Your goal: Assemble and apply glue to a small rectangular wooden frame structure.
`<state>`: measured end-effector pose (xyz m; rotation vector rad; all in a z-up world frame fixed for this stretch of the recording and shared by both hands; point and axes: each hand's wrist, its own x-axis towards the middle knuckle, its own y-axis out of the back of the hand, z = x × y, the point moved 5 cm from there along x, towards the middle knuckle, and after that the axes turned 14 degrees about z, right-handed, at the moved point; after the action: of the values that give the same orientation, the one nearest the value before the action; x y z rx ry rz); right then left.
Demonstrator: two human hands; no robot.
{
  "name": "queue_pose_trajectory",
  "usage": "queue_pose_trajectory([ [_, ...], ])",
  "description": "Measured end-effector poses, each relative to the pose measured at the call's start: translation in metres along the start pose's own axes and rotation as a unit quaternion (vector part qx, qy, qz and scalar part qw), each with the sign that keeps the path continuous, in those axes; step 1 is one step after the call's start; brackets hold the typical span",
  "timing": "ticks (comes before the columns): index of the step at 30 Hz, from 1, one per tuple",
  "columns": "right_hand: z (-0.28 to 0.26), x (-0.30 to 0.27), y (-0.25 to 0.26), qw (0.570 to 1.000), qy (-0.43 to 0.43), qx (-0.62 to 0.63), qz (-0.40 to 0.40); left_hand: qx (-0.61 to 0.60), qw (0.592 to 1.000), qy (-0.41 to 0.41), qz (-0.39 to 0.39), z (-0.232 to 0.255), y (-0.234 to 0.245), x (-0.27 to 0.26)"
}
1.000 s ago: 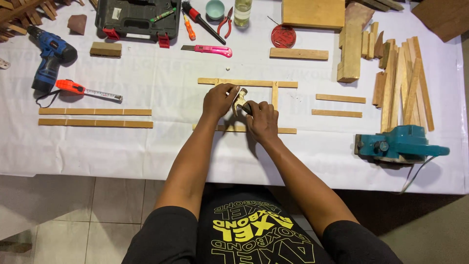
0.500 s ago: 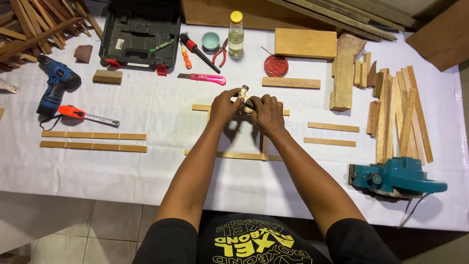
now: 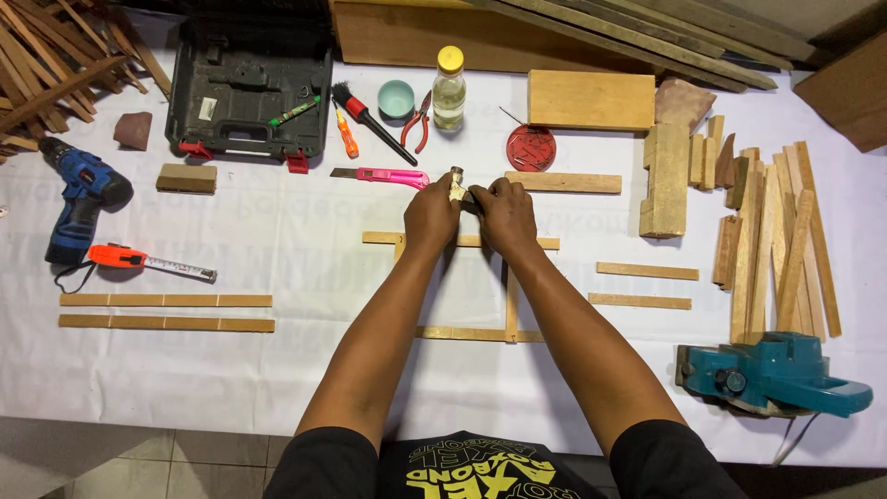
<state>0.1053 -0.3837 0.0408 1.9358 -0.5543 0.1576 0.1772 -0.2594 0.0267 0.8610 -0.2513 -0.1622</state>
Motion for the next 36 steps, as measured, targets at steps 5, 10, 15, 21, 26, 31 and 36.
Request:
queue_pose_trajectory([
  [5,0.010,-0.001,-0.014,1.000,0.004,-0.012,0.009,0.001,1.000,-0.004,-0.001,-0.001,-0.007,0.002],
  [10,0.014,-0.003,-0.018,1.000,-0.002,-0.009,0.010,-0.025,0.999,-0.029,0.034,-0.012,-0.018,-0.001],
  [15,0.011,-0.013,-0.002,0.999,0.016,-0.003,0.028,-0.004,0.996,-0.075,0.044,-0.004,-0.003,-0.015],
  [21,0.031,-0.061,0.042,0.992,-0.110,-0.009,0.054,-0.017,0.991,-0.096,0.094,-0.012,0.048,-0.053],
  [26,0.034,-0.119,0.049,0.969,-0.237,-0.010,-0.073,0.076,0.985,-0.066,0.137,-0.056,0.060,-0.102],
  [31,0.031,-0.150,0.039,0.961,-0.245,-0.037,-0.126,0.143,0.983,0.011,0.118,-0.080,0.067,-0.132],
  [36,0.035,-0.158,0.028,0.978,-0.196,-0.016,-0.066,0.096,0.989,0.109,0.035,-0.094,0.060,-0.141],
])
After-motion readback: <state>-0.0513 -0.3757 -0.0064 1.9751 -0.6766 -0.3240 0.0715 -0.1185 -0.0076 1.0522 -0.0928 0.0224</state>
